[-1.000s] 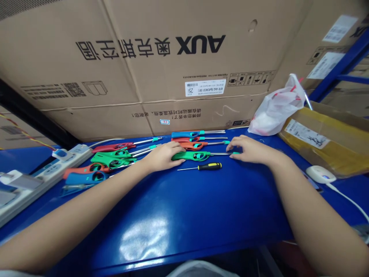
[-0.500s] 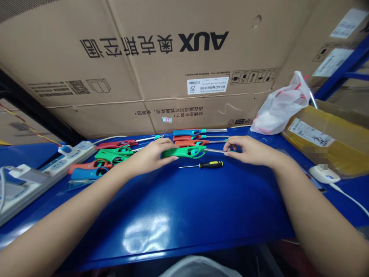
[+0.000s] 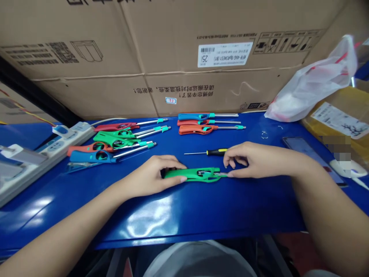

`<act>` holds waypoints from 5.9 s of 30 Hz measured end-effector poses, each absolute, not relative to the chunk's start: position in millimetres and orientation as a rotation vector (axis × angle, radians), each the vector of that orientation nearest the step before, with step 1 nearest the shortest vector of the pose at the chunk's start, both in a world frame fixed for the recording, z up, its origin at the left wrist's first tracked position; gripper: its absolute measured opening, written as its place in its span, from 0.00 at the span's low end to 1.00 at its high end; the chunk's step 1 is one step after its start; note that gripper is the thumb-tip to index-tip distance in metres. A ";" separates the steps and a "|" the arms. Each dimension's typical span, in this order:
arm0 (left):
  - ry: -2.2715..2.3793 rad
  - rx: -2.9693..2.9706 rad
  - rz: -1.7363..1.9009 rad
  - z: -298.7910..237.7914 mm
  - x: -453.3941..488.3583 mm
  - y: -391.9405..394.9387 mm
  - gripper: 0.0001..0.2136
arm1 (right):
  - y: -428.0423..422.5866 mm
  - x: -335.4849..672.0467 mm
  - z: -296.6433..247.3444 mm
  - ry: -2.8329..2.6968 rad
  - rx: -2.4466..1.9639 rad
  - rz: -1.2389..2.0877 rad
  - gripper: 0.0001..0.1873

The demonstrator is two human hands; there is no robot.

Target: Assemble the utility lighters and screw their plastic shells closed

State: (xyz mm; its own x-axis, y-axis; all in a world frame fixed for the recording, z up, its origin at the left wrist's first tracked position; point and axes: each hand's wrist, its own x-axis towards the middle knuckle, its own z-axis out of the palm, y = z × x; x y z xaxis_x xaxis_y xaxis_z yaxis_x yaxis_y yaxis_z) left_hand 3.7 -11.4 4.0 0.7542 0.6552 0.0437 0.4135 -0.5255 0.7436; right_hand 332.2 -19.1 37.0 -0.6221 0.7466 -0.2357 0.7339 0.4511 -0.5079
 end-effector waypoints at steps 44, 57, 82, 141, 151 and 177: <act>0.911 2.379 0.658 -12.3 13.4 -32.8 0.07 | -24.2 291.9 0.1 -2.730 -1.026 0.459 0.06; 0.994 2.430 0.652 -16.6 11.0 -28.7 0.07 | -25.3 287.7 3.7 -2.648 -1.066 0.417 0.08; 0.692 2.600 0.576 -14.1 10.3 -24.8 0.09 | -34.6 298.4 25.6 -2.695 -1.005 0.713 0.08; 0.710 2.705 0.721 -4.1 5.3 -23.0 0.11 | -21.3 303.2 22.0 -2.646 -1.196 0.687 0.01; 0.527 2.891 0.537 -6.9 5.8 -29.0 0.11 | -25.7 297.4 20.9 -2.746 -1.099 0.725 0.02; 0.610 2.783 0.448 -5.0 2.8 -22.9 0.07 | -22.8 310.4 21.5 -2.751 -1.311 0.396 0.06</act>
State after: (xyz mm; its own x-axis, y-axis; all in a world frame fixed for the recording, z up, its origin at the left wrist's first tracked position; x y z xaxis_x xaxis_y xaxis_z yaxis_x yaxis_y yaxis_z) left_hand 2.8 -22.9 -5.0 0.8644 0.4411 0.2412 0.3619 -0.8790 0.3106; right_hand 310.4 -22.8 21.5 -0.6342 0.7717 -0.0484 0.7540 0.6033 -0.2600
